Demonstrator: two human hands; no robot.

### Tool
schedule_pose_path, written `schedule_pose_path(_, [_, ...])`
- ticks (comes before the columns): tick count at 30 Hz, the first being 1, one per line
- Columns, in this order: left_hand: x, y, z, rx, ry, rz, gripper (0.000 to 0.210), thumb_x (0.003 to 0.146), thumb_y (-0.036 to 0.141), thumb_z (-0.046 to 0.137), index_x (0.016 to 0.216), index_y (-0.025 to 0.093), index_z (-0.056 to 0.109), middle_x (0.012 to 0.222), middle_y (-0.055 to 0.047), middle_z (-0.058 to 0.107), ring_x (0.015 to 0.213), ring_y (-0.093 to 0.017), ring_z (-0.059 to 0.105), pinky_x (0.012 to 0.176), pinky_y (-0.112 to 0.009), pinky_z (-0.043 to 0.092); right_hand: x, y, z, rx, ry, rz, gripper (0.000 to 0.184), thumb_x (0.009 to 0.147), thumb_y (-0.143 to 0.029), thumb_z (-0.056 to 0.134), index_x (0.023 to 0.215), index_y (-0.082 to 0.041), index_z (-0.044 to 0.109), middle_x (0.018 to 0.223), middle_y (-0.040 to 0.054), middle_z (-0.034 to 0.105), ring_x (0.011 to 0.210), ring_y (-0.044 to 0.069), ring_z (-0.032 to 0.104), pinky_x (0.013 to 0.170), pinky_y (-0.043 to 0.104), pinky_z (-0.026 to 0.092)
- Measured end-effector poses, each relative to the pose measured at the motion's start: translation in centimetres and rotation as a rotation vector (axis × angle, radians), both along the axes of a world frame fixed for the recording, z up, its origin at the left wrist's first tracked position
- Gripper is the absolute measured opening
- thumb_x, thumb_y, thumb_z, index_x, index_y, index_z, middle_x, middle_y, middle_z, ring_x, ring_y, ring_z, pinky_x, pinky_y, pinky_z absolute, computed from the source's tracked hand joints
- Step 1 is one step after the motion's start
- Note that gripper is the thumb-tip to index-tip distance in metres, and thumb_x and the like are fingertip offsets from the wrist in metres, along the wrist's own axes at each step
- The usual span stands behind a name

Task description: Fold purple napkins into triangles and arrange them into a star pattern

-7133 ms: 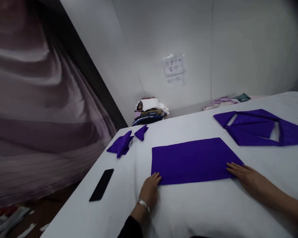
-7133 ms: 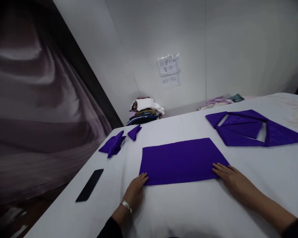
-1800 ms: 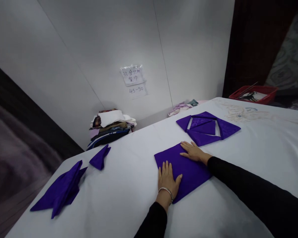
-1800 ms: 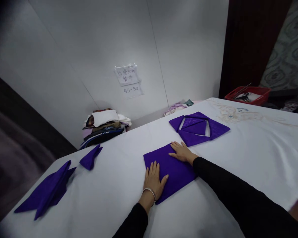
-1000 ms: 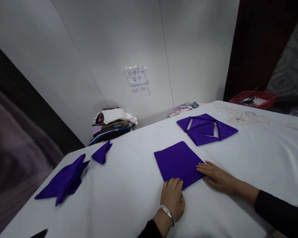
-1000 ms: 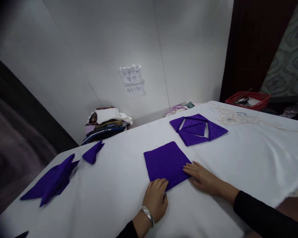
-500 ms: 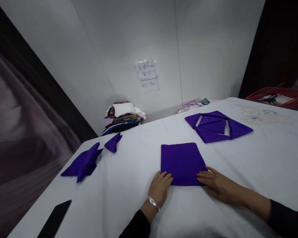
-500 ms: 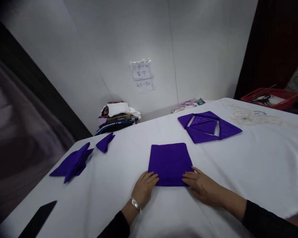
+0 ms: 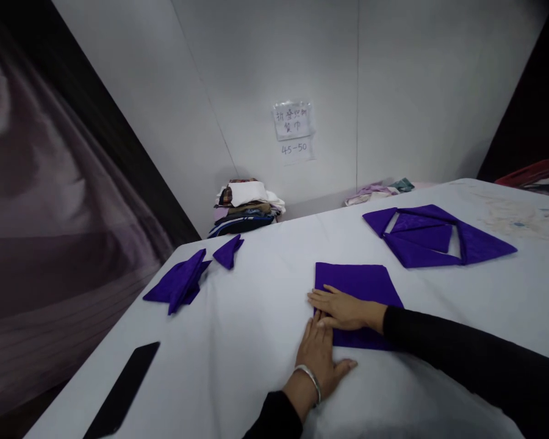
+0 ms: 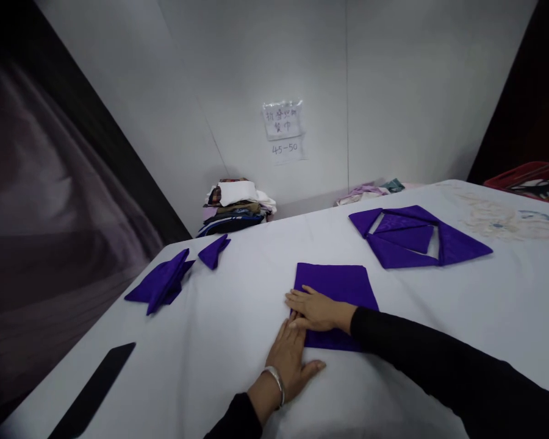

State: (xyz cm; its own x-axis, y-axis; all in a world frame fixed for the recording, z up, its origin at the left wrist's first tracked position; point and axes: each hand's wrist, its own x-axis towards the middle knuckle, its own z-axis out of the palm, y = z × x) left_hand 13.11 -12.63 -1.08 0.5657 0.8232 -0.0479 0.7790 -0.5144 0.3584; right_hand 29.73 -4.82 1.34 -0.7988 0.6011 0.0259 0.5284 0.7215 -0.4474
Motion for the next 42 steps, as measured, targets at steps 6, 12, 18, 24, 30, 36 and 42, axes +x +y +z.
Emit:
schedule_pose_path(6, [-0.3, 0.0, -0.6, -0.035, 0.011, -0.02, 0.092, 0.075, 0.069, 0.04, 0.142, 0.011, 0.015, 0.15, -0.012, 0.003, 0.136, -0.03, -0.002, 0.112, -0.05, 0.012, 1.3, 6.6, -2.2, 0.024, -0.079, -0.165, 0.07, 0.087, -0.063, 0.025, 0.142, -0.019, 0.024, 0.147, 0.011, 0.022, 0.135, 0.025, 0.014, 0.108, 0.05, 0.004])
schedule_pose_path(12, [-0.1, 0.0, -0.8, -0.078, -0.009, -0.023, 0.097, 0.072, 0.071, 0.043, 0.142, 0.012, 0.011, 0.15, -0.011, -0.001, 0.136, -0.029, -0.005, 0.112, -0.051, 0.01, 2.1, 10.1, -2.8, 0.066, -0.115, -0.269, 0.07, 0.087, -0.064, 0.021, 0.141, -0.02, 0.024, 0.146, 0.0103, 0.024, 0.135, 0.026, 0.016, 0.107, 0.053, 0.007])
schedule_pose_path(18, [0.0, 0.1, -0.7, -0.073, 0.009, -0.018, 0.097, 0.072, 0.07, 0.044, 0.142, 0.011, 0.013, 0.15, -0.012, 0.002, 0.136, -0.03, -0.004, 0.112, -0.052, 0.011, 2.0, 10.5, -2.1, 0.022, -0.106, -0.308, 0.071, 0.087, -0.063, 0.021, 0.142, -0.018, 0.023, 0.147, 0.011, 0.023, 0.135, 0.026, 0.014, 0.107, 0.052, 0.006])
schedule_pose_path(24, [-0.3, 0.3, 0.8, -0.07, -0.014, -0.02, 0.082, 0.081, 0.059, 0.039, 0.141, 0.008, 0.017, 0.149, -0.013, 0.008, 0.137, -0.026, -0.001, 0.112, -0.047, 0.012, 2.3, 5.1, -0.2, -0.002, -0.013, -0.377, 0.071, 0.088, -0.061, 0.022, 0.144, -0.017, 0.015, 0.149, 0.0102, 0.015, 0.136, 0.024, 0.008, 0.109, 0.047, 0.005])
schedule_pose_path(30, [-0.8, 0.4, 0.6, 0.03, 0.007, -0.001, 0.062, 0.087, 0.033, 0.034, 0.14, 0.008, 0.018, 0.149, -0.01, 0.009, 0.137, -0.022, -0.001, 0.112, -0.045, 0.012, 1.2, -6.3, -1.7, 0.004, 0.008, -0.278, 0.076, 0.086, -0.061, 0.034, 0.144, -0.017, 0.013, 0.148, 0.013, 0.019, 0.136, 0.026, 0.011, 0.109, 0.049, 0.006])
schedule_pose_path(36, [-0.6, 0.5, -0.3, 0.1, 0.16, -0.036, 0.063, 0.088, 0.041, 0.031, 0.139, 0.006, 0.022, 0.148, -0.013, 0.014, 0.137, -0.024, 0.005, 0.111, -0.047, 0.015, 3.1, -9.8, -3.0, 0.039, 0.008, -0.31, 0.075, 0.085, -0.06, 0.037, 0.144, -0.019, 0.014, 0.147, 0.0139, 0.02, 0.135, 0.029, 0.013, 0.108, 0.052, 0.004])
schedule_pose_path(42, [-0.6, 0.6, -0.3, 0.143, 0.18, -0.033, 0.06, 0.089, 0.039, 0.029, 0.139, 0.007, 0.023, 0.147, -0.013, 0.017, 0.136, -0.023, 0.008, 0.11, -0.047, 0.019, 11.5, -11.9, -3.7, 0.094, -0.043, -0.451, 0.069, 0.088, -0.055, 0.038, 0.143, -0.025, 0.011, 0.148, 0.0099, 0.019, 0.134, 0.028, 0.017, 0.107, 0.054, 0.006])
